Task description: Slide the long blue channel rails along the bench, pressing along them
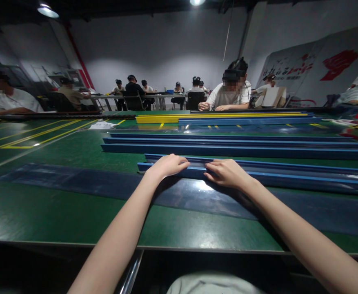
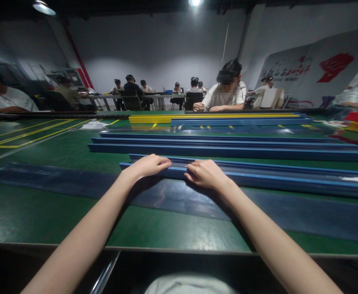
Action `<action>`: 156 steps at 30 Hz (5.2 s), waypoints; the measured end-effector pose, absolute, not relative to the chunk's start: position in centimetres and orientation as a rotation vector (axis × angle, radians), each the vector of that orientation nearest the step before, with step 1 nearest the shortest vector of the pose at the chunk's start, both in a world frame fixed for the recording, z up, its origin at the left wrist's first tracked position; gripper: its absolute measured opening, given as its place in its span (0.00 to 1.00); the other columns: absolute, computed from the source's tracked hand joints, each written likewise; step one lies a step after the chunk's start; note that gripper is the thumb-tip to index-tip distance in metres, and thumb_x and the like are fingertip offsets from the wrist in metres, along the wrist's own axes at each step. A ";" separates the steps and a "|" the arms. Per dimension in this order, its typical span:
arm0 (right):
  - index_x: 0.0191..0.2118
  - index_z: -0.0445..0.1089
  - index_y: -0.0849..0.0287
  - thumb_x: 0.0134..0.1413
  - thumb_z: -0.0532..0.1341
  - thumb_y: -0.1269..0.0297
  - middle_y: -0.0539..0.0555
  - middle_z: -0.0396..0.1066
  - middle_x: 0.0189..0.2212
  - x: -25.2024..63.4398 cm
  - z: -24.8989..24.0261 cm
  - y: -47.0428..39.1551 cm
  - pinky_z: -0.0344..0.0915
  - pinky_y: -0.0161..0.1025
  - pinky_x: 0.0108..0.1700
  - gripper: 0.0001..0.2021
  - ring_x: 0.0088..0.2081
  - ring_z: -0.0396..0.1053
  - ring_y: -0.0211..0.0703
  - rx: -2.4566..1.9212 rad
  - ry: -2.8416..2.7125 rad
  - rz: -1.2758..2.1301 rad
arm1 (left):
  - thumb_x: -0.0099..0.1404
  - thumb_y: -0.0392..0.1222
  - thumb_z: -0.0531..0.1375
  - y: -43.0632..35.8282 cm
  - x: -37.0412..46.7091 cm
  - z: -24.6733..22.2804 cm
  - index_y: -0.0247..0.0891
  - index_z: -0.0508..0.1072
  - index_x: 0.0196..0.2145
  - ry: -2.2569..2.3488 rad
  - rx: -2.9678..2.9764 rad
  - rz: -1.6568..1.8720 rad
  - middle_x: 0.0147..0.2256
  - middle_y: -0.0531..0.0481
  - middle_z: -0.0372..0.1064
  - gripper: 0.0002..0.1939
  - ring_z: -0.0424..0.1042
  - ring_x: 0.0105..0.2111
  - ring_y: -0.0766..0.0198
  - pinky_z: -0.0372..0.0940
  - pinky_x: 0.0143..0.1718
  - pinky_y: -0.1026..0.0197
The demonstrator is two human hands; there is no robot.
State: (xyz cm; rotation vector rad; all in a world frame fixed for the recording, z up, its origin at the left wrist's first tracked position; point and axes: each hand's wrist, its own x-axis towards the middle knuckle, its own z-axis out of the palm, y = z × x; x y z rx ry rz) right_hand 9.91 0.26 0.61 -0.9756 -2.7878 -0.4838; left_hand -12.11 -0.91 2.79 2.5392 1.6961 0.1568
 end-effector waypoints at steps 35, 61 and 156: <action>0.42 0.68 0.61 0.56 0.47 0.57 0.59 0.70 0.40 10.9 -0.1 -0.3 0.57 0.35 0.35 0.17 0.39 0.67 0.43 -1.084 -2.720 -0.339 | 0.49 0.56 0.58 0.2 -12.6 2.2 0.37 0.74 0.23 1.637 2.417 0.099 0.17 0.53 0.62 0.18 0.60 0.19 0.67 0.48 0.20 0.65; 0.44 0.66 0.61 0.57 0.46 0.57 0.59 0.69 0.42 10.9 0.0 -0.4 0.58 0.35 0.37 0.18 0.41 0.65 0.43 -1.085 -2.735 -0.316 | 0.52 0.56 0.57 -0.2 -12.4 2.4 0.41 0.75 0.32 1.643 2.483 0.045 0.27 0.51 0.71 0.18 0.67 0.27 0.63 0.53 0.23 0.66; 0.36 0.66 0.61 0.58 0.46 0.57 0.57 0.70 0.34 10.4 0.2 -0.5 0.52 0.34 0.31 0.16 0.38 0.65 0.42 -1.150 -2.744 -0.392 | 0.58 0.61 0.50 -1.1 -9.5 1.1 0.57 0.59 0.54 1.753 2.854 0.000 0.37 0.50 0.72 0.26 0.70 0.39 0.56 0.59 0.33 0.63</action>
